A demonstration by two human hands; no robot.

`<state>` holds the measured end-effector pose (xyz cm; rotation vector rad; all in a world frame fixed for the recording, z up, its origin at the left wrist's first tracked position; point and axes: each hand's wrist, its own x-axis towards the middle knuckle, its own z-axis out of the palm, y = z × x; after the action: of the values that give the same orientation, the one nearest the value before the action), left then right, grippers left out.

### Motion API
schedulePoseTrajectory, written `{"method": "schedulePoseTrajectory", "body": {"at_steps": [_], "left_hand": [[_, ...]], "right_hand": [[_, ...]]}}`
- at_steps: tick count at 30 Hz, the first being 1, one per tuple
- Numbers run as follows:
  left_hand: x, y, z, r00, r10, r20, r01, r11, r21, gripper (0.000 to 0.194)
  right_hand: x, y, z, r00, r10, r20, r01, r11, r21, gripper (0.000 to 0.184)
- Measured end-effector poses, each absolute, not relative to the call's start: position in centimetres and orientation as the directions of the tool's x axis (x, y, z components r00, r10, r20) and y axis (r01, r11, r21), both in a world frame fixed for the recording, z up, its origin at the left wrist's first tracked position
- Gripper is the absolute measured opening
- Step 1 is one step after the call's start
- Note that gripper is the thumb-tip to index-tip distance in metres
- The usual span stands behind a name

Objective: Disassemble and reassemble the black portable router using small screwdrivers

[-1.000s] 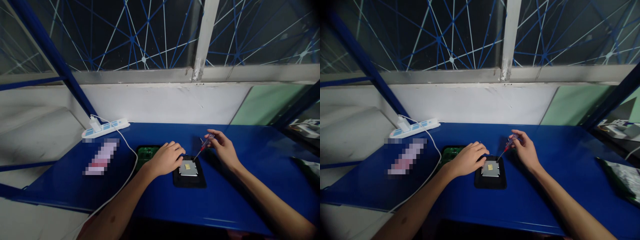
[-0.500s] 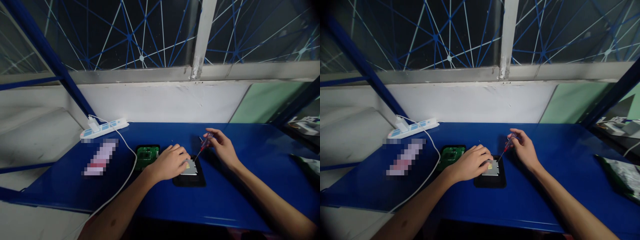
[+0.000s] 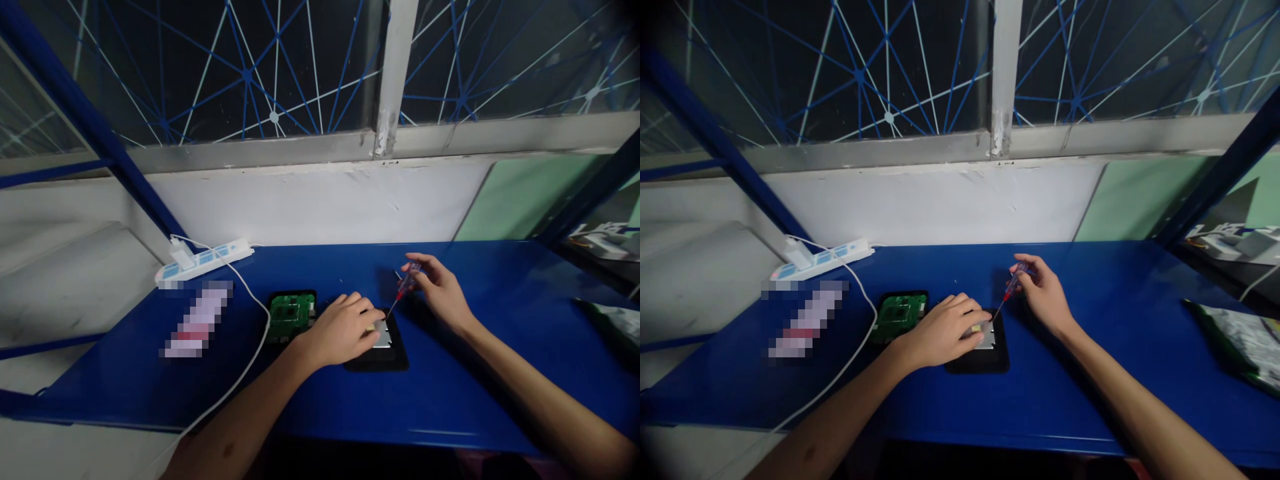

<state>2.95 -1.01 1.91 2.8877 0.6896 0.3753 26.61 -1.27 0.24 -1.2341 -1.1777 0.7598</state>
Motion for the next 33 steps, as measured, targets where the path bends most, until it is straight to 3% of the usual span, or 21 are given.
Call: {"method": "schedulePoseTrajectory", "body": {"at_steps": [33], "left_hand": [[3.06,-1.07,2.26,0.868,0.468,0.168,0.428,-0.875,0.225,0.021]], "right_hand": [[26.40,-1.44,0.75,0.288,0.915,0.283,0.136,0.254,-0.958,0.033]]}}
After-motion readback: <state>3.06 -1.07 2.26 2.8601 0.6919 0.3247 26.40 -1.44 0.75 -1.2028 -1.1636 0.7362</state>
